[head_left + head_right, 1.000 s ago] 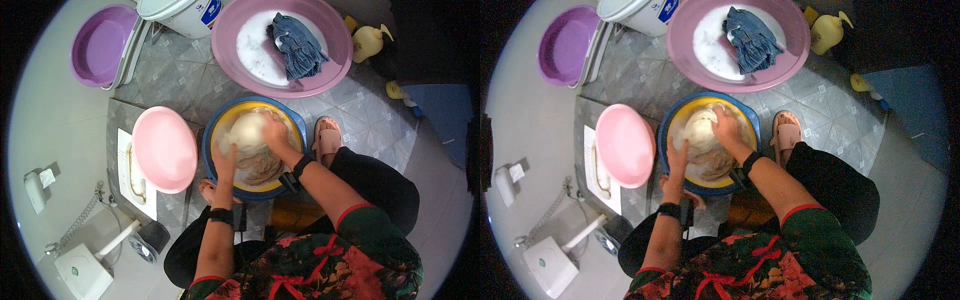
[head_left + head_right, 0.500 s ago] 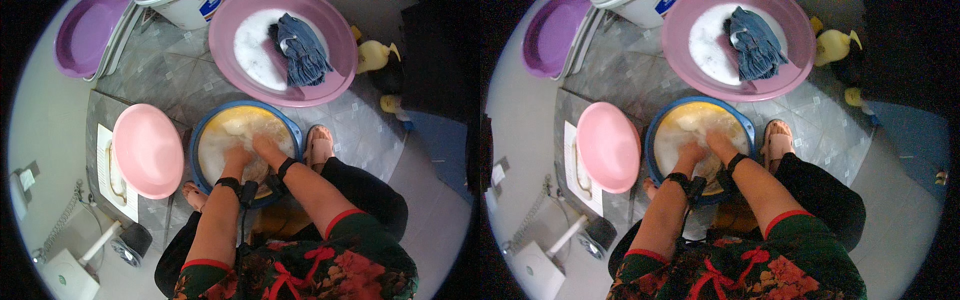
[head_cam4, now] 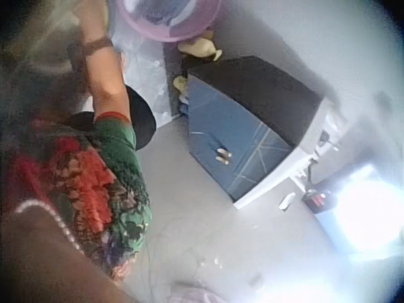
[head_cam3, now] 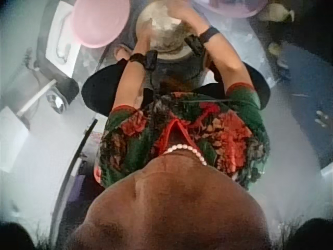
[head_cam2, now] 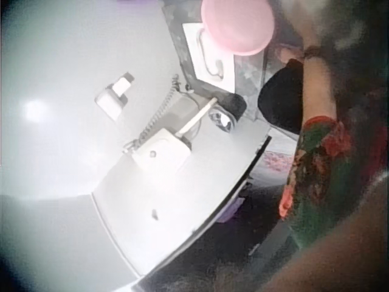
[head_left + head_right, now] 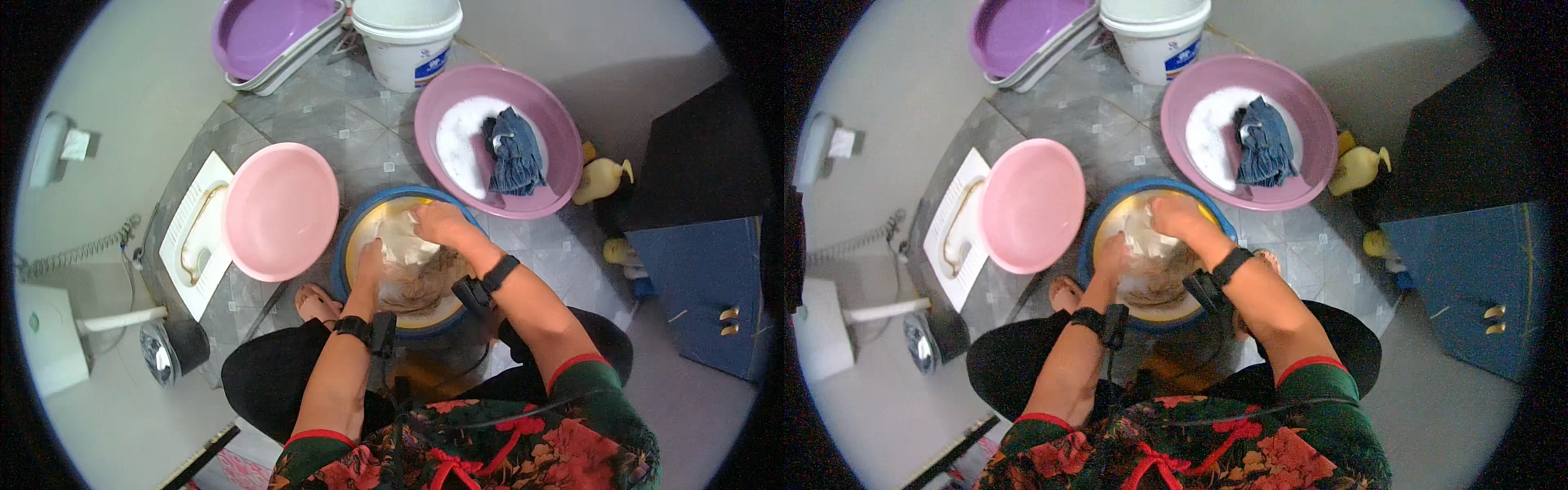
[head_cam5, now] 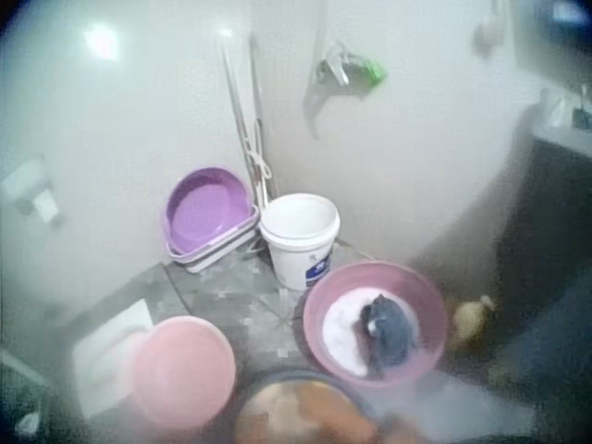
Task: The person washes clothes by hand in a bucket of soapy water, scrubbing, wringing, and rinsing them.
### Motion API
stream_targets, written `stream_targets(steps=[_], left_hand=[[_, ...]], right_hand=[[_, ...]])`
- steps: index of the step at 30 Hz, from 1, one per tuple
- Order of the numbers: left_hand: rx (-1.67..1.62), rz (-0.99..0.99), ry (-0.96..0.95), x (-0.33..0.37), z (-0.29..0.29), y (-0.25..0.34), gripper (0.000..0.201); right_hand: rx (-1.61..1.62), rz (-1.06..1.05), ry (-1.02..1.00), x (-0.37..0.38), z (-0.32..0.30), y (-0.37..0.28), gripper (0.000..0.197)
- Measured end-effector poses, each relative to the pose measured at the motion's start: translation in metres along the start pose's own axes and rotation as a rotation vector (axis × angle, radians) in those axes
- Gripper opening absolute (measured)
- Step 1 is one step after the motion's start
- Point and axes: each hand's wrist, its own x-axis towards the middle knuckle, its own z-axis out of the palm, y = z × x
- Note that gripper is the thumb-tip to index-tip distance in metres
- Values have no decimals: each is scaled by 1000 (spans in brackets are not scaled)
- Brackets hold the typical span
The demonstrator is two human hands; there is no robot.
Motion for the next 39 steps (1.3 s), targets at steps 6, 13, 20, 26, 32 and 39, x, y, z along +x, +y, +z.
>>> stream_targets(steps=[6,13,20,26,32,39], left_hand=[[-618,-249,-421,-63,8,17,82],[-902,31,-807,-132,14,32,70],[-1138,346,-606,-123,39,13,44],[-1308,104,-546,-93,60,-13,43],[-1187,74,-635,-126,76,-11,41],[-1293,118,-723,-126,67,-30,40]], right_hand=[[72,-229,156,-54,-81,-48,24],[262,-630,90,-92,-88,-81,21],[792,-564,-140,-113,-83,-79,18],[1688,-184,110,-81,-43,13,30],[1787,104,175,-47,80,79,32],[2128,143,-385,-44,113,53,48]])
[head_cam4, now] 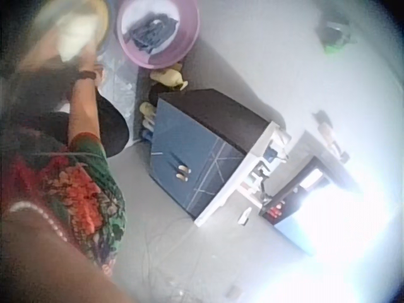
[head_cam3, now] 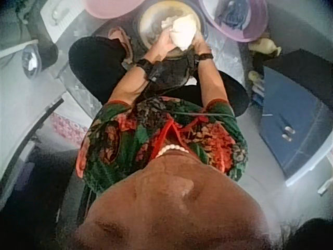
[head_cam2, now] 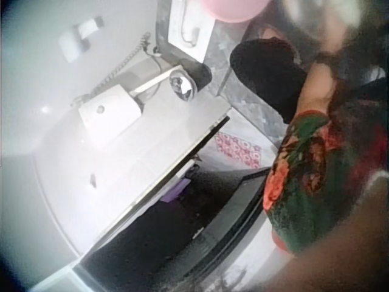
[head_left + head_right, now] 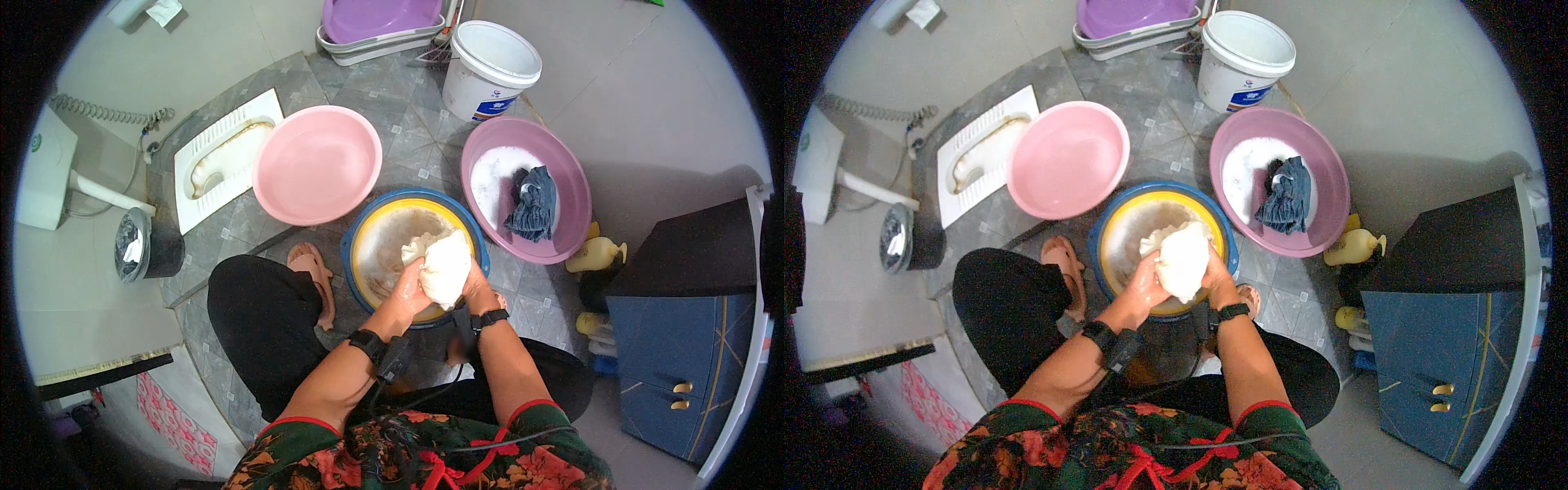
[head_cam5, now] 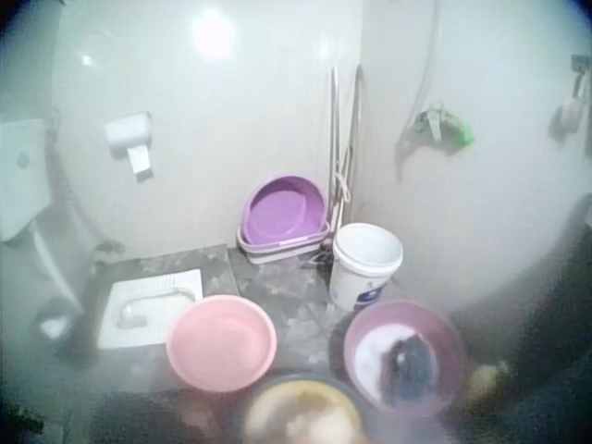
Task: The person washes clothes by hand in a bucket of soapy water, scrubbing, wringing, and rinsing them.
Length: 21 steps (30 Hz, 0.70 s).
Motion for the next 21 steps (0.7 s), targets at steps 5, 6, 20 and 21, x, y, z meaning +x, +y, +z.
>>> stream_targets(steps=[5,6,20,21], left_hand=[[-26,-91,-26,-6,-7,15,49],[-17,-95,13,-9,-12,20,52],[53,-231,-4,-14,-1,54,60],[19,-246,-115,-15,2,51,60]], right_hand=[[50,-182,-58,-5,50,12,52],[162,-132,-70,-10,72,12,52],[-138,-479,199,-12,133,-19,34],[-78,-453,192,-12,132,-18,34]])
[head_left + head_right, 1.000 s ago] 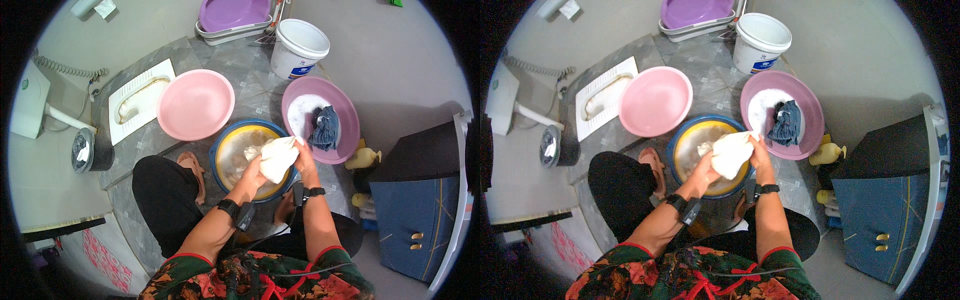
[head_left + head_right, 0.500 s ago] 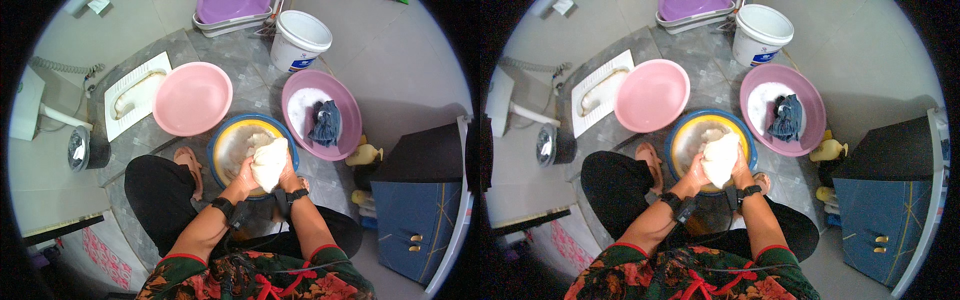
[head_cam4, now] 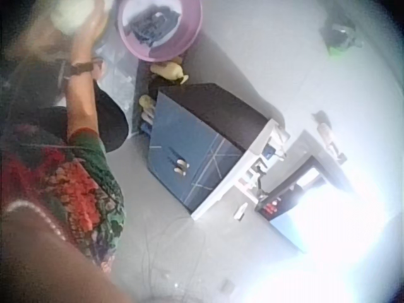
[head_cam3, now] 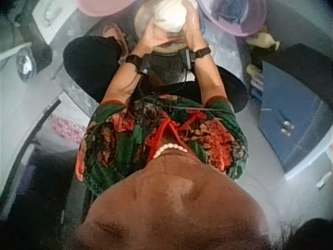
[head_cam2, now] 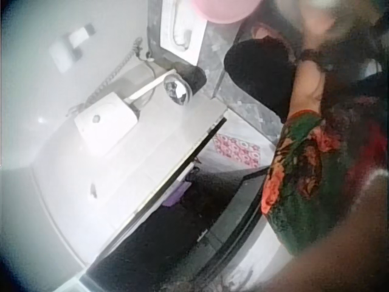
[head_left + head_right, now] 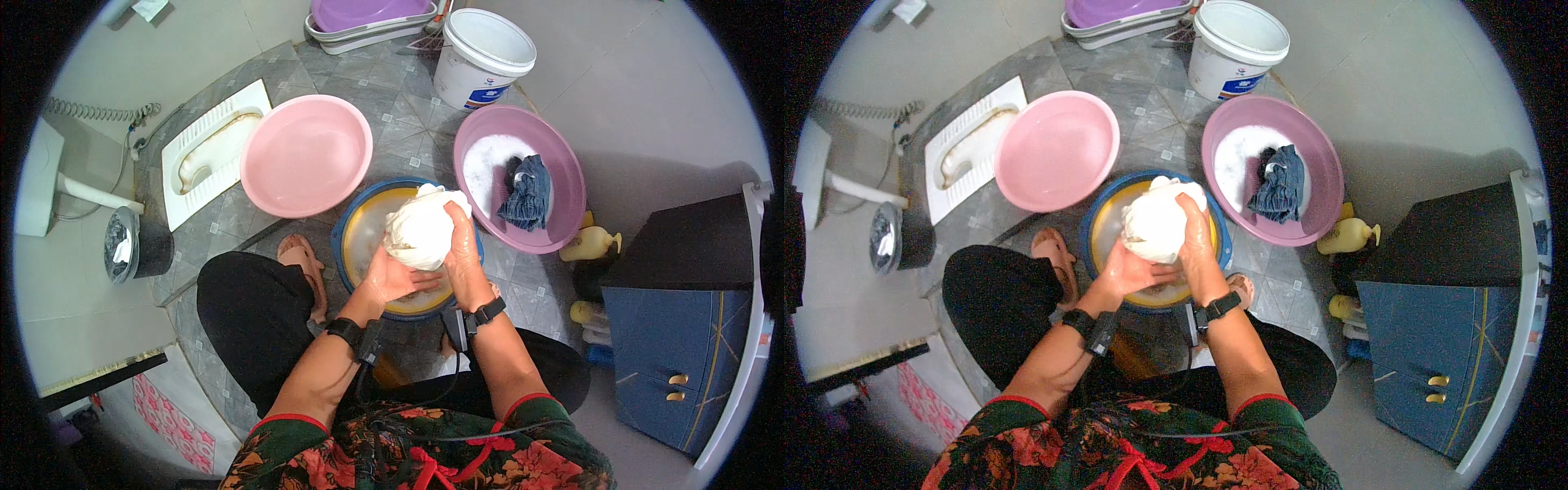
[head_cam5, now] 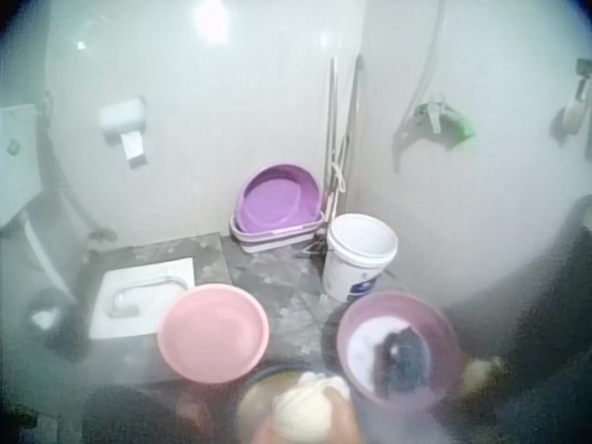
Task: The person washes clothes by hand in a bucket of soapy water, scrubbing, wringing, and rinsing them.
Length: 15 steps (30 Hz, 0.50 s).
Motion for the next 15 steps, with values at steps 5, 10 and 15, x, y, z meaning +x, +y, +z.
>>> stream_targets(steps=[5,10,15], left_hand=[[-136,271,57,8,13,3,58],[13,301,193,8,-16,3,51],[133,272,189,8,-25,5,55]], right_hand=[[-67,-11,18,1,-9,13,35],[-299,64,9,11,-43,17,37],[-363,162,90,24,-79,27,39]])
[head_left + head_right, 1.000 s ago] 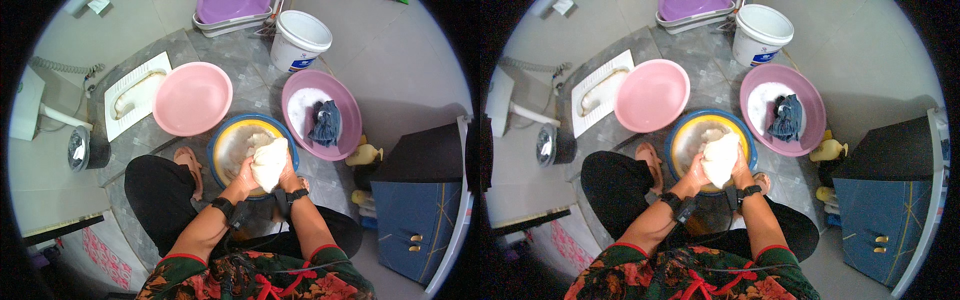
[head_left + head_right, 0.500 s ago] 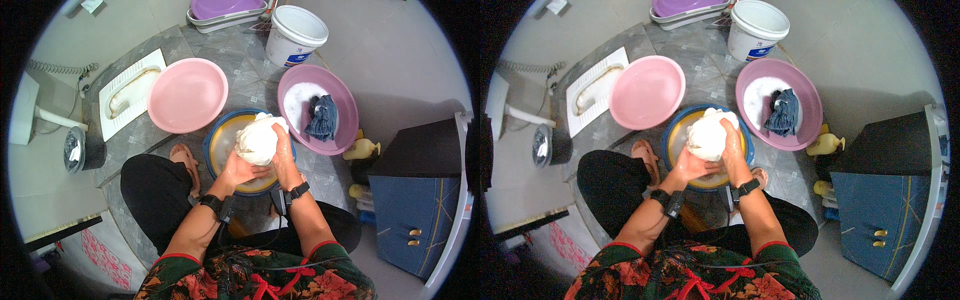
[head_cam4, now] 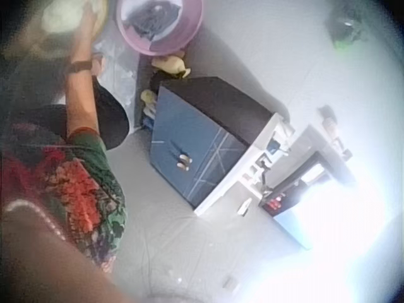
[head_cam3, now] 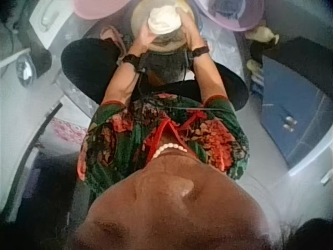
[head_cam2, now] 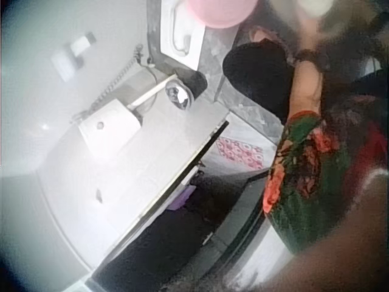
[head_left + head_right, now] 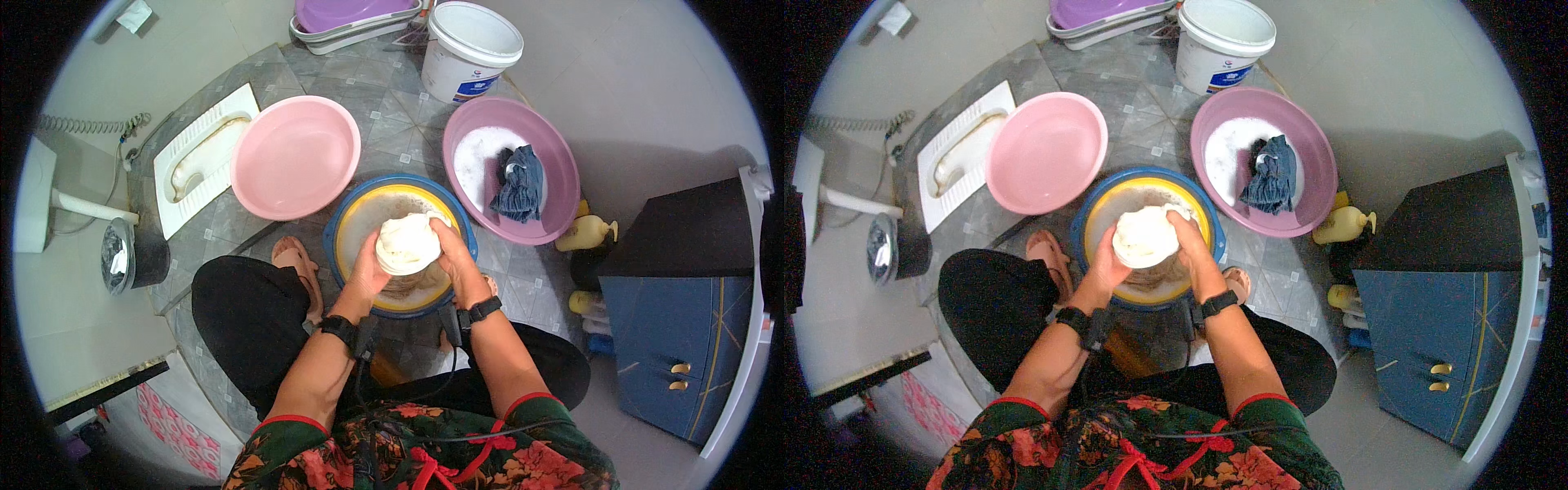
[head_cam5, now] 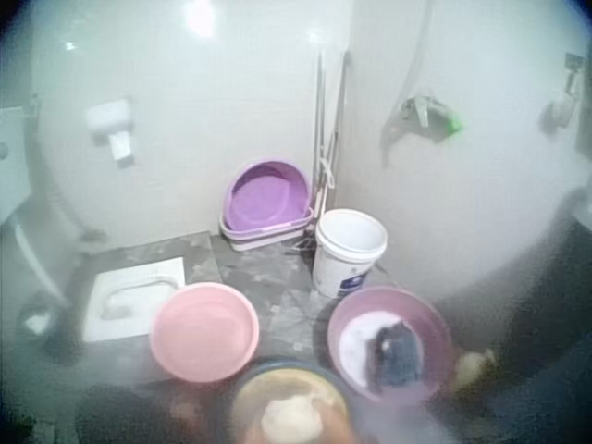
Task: The person washes clothes by hand in a bucket of soapy water, scrubbing, wringing, and rinsing them.
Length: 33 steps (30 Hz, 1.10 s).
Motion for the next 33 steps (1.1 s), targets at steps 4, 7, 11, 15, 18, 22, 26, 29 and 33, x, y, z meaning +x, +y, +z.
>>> stream_targets(steps=[4,7,11,15,18,22,26,29,33], left_hand=[[188,-55,-20,-1,5,18,57],[398,-99,-97,-8,8,18,53],[392,36,-77,-8,15,11,44],[271,-4,27,0,12,12,39],[218,-4,59,2,11,12,38],[182,22,79,6,7,12,37],[99,54,66,6,12,10,36],[137,59,20,6,16,9,38],[238,25,-91,9,17,5,41]], right_hand=[[120,43,-46,2,-13,13,40],[192,84,-142,-5,-12,9,38],[292,116,-366,-15,-13,-5,43],[410,101,-459,-28,-16,-7,56],[485,106,-552,-34,-15,-14,66],[530,82,-560,-37,-7,-22,74],[527,54,-612,-37,-4,-27,70],[566,121,-506,-32,-2,-25,56],[497,143,-338,-20,-4,-18,44]])
